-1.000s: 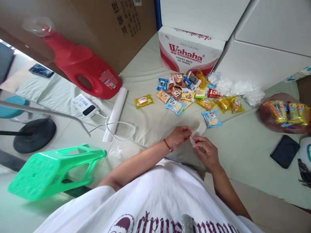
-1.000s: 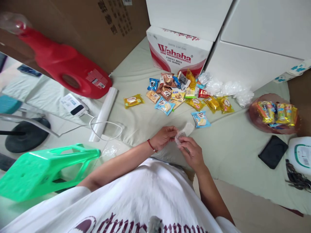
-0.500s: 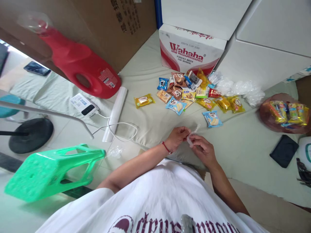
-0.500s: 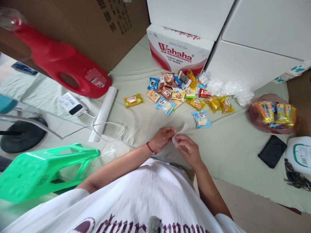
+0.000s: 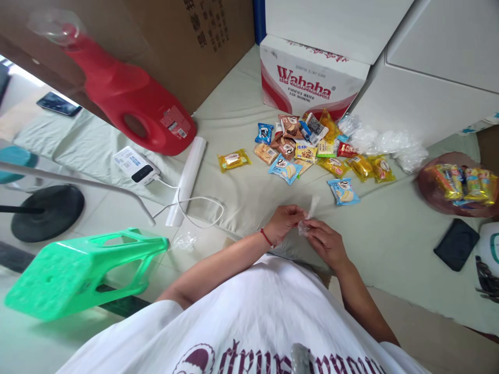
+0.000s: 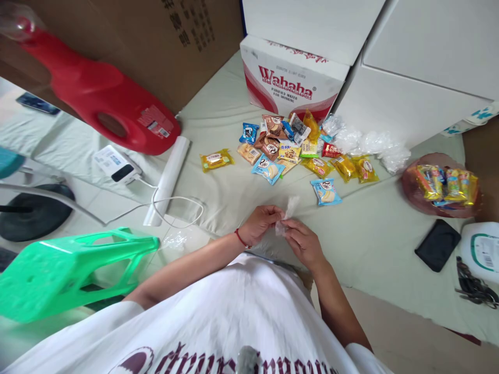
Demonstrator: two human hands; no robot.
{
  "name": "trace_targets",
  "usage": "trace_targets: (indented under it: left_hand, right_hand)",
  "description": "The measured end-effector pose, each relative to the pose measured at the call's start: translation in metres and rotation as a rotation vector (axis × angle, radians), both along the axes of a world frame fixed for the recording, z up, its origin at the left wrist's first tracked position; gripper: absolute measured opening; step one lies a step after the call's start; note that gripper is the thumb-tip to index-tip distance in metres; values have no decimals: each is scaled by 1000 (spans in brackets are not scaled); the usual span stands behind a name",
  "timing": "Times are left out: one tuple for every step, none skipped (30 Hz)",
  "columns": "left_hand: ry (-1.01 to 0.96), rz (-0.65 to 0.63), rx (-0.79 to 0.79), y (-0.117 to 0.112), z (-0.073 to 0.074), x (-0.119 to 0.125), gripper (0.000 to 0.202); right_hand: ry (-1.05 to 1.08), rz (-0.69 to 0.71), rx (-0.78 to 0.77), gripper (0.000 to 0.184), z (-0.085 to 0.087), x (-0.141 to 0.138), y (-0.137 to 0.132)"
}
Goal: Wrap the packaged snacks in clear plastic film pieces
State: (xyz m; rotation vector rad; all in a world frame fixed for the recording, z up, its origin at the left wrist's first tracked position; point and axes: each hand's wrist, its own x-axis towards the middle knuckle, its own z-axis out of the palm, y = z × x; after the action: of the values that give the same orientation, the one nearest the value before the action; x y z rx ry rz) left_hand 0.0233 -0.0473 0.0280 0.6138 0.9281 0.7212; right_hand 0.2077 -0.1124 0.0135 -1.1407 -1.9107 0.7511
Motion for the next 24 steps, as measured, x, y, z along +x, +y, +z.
trace_targets:
  left_hand:
    - [9, 8, 11, 0, -1, 0, 38]
    - [11, 15, 7, 1, -2, 0, 37]
    - [5, 26, -7, 1, -3, 0, 35]
    - [1, 37, -20, 1, -4, 0, 34]
    - [4, 46, -18, 0, -4, 0, 32]
    - [18, 53, 10, 0, -3, 1, 30]
    - [39, 56, 64, -1, -2, 2, 28]
    - [66, 60, 132, -3, -1, 3, 25]
    - [93, 65, 199, -4, 0, 4, 23]
    - [116, 75, 249, -5, 2, 4, 20]
    - [132, 101, 269, -6, 3, 4, 18]
    - [138, 140, 255, -6, 4, 4, 17]
    - [135, 191, 209, -5, 5, 2, 16]
    - [125, 249, 148, -4, 6, 0, 16]
    - [114, 304, 88, -2, 6, -4, 16]
    - [106, 354, 39, 0, 6, -8, 16]
    - [107, 397, 7, 3, 5, -12, 16]
    - [118, 430, -5, 6, 3, -17, 15]
    - [136, 462, -6, 9, 1, -21, 15]
    - [161, 495, 5, 12, -1, -25, 16]
    - [197, 528, 32, 15, -3, -28, 17]
    - [236, 554, 71, 16, -5, -31, 19]
    - [276, 573, 119, 17, -7, -32, 20]
    - [310, 582, 170, 16, -7, -32, 21]
  right_hand:
    - [3, 5, -28, 15, 0, 1, -1]
    - [16, 17, -70, 13, 1, 2, -1]
    - [49, 30, -129, 10, 1, 2, -2]
    - [112, 37, -200, 16, 2, 2, -2]
    - [203, 24, -277, 27, 2, 1, -2]
    - [306, -7, -354, 38, 2, -2, -1]
    - [400, -59, -423, 46, 3, -5, 0]
    - [468, -127, -478, 49, 3, -10, 2]
    - [504, -201, -517, 47, 3, -14, 5]
    - [515, -269, -544, 43, 3, -19, 9]
    - [523, -327, -561, 39, 4, -23, 12]
    - [549, -377, -573, 35, 5, -26, 16]
    - [603, -417, -588, 34, 6, -27, 19]
    - [676, -443, -613, 33, 7, -26, 21]
    - [755, -456, -650, 34, 9, -24, 22]
    - [827, -456, -701, 36, 10, -20, 23]
    - [882, -440, -765, 38, 11, -15, 23]
    - [918, -417, -835, 40, 12, -9, 22]
    - [930, -392, -903, 42, 12, -4, 21]
    - [915, -377, -961, 44, 12, 1, 19]
    - [879, -386, -991, 45, 12, 4, 18]
    - [829, -431, -974, 47, 12, 7, 16]
    - [770, -504, -906, 49, 13, 8, 15]
    - [711, -582, -803, 49, 15, 7, 13]
